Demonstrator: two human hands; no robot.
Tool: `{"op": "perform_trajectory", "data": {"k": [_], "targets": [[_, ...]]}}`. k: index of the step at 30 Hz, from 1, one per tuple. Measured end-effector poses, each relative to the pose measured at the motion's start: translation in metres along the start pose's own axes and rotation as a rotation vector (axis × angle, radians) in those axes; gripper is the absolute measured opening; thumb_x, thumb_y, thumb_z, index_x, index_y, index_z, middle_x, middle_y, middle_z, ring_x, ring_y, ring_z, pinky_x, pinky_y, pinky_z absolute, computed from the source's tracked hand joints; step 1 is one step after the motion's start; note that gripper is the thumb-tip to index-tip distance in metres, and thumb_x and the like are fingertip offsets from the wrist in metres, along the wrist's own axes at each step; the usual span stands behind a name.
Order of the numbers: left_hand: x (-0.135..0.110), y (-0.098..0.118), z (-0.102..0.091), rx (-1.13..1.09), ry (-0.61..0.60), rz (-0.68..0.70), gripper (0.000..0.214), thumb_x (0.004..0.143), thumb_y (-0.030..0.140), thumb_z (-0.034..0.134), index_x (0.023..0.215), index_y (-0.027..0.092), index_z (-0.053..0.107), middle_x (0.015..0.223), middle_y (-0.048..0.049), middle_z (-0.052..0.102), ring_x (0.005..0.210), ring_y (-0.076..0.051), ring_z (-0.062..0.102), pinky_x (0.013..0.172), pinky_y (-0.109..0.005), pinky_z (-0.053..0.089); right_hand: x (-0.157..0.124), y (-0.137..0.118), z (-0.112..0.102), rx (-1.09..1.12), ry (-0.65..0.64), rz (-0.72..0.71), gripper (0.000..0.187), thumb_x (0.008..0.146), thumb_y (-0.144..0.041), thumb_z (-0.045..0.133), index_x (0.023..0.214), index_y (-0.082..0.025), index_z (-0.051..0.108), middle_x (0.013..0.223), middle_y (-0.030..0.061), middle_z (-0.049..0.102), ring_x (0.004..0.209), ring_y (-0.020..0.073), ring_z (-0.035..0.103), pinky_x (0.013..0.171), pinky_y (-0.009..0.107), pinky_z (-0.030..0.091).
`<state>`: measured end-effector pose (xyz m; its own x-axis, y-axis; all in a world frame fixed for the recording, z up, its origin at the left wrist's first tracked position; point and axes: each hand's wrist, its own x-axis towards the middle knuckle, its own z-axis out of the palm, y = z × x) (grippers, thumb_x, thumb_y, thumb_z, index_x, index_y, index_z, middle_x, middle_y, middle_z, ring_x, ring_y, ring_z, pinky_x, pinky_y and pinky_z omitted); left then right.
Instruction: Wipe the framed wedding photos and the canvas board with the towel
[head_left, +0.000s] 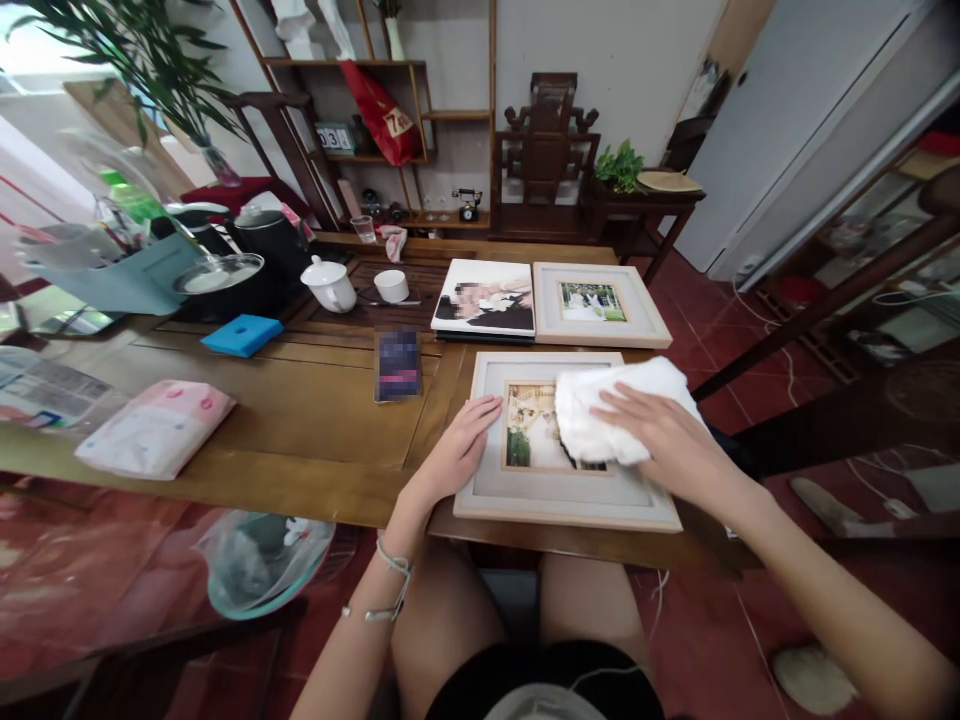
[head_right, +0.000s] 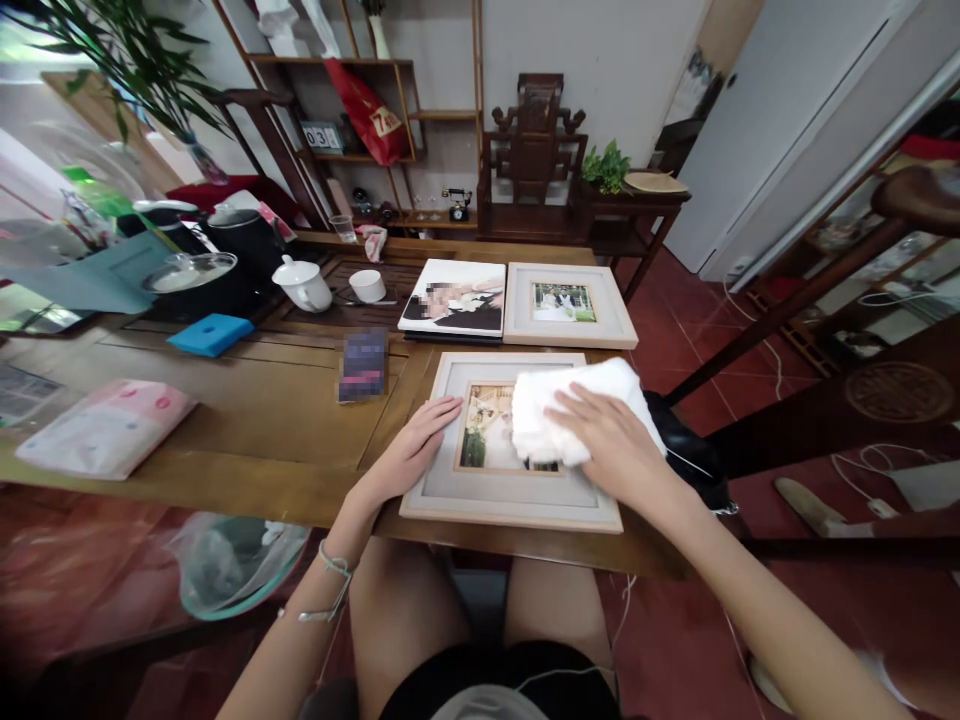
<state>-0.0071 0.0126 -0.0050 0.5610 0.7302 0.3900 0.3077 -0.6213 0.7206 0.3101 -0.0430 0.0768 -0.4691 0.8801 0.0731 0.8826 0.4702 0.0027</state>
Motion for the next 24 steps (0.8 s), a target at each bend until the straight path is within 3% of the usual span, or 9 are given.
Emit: {"op": "perform_trajectory", "data": {"k": [4,7,12,15,17,20,24], "targets": [[0.000,-0.002,0.001,0.000,0.012,0.010,0.046,0.099,0.018,0.035,0.142,0.026,0.048,0.148,-0.0087,0.048,0.142,-0.024,0.037,0.120,-0.055,0.025,0.051,0.017,0.015,-0.124,0.158,0.092,0.068,0.069,-0.002,0.052,0.136,-0.008,0.052,0.145,0.0163,0.050,0.139,0.0338,0.037,0.110,0.053,0.034],[-0.001,-0.005,0.003,-0.002,0.022,0.021,0.046,0.099,0.017,0.035,0.142,0.026,0.048,0.148,-0.0089,0.048,0.142,-0.025,0.038,0.120,-0.056,0.026,0.058,0.010,0.016,-0.172,0.152,0.108,0.066,0.069,-0.003,0.052,0.135,-0.002,0.052,0.141,0.0199,0.054,0.135,0.0360,0.043,0.107,0.051,0.039],[-0.001,-0.005,0.004,-0.014,0.037,0.025,0.046,0.099,0.018,0.034,0.142,0.026,0.048,0.148,-0.0082,0.048,0.142,-0.024,0.036,0.120,-0.057,0.024,-0.002,-0.042,0.001,-0.242,0.025,0.043,0.068,0.059,-0.001,0.050,0.126,-0.002,0.059,0.131,0.0204,0.061,0.125,0.0364,0.053,0.095,0.046,0.051],[0.000,-0.002,0.003,-0.018,0.028,0.006,0.045,0.100,0.019,0.035,0.142,0.027,0.048,0.148,-0.0073,0.048,0.143,-0.024,0.036,0.121,-0.056,0.023,-0.040,-0.071,-0.019,-0.111,-0.016,-0.169,0.075,0.052,-0.004,0.049,0.126,-0.009,0.061,0.130,0.0152,0.064,0.119,0.0319,0.059,0.087,0.042,0.056],[0.000,0.001,0.002,-0.017,0.019,-0.007,0.044,0.100,0.021,0.035,0.142,0.027,0.048,0.149,-0.0070,0.048,0.143,-0.024,0.035,0.121,-0.055,0.023,-0.047,-0.077,-0.029,0.008,-0.056,-0.230,0.079,0.051,-0.005,0.048,0.129,-0.014,0.060,0.131,0.0101,0.064,0.119,0.0276,0.060,0.089,0.040,0.055],[0.001,0.003,0.001,-0.010,0.009,-0.021,0.043,0.101,0.024,0.035,0.142,0.026,0.047,0.149,-0.0075,0.047,0.143,-0.024,0.035,0.122,-0.054,0.022,-0.024,-0.074,-0.026,0.044,-0.109,-0.118,0.077,0.055,-0.004,0.049,0.130,-0.016,0.058,0.135,0.0100,0.061,0.126,0.0279,0.054,0.098,0.041,0.050],[0.000,0.001,0.001,-0.003,0.000,-0.028,0.044,0.102,0.026,0.033,0.144,0.024,0.045,0.151,-0.0088,0.045,0.144,-0.023,0.034,0.122,-0.053,0.022,0.030,-0.083,0.001,-0.118,-0.097,0.060,0.068,0.065,-0.005,0.059,0.132,-0.001,0.054,0.142,0.0248,0.050,0.135,0.0423,0.040,0.104,0.052,0.041]]}}
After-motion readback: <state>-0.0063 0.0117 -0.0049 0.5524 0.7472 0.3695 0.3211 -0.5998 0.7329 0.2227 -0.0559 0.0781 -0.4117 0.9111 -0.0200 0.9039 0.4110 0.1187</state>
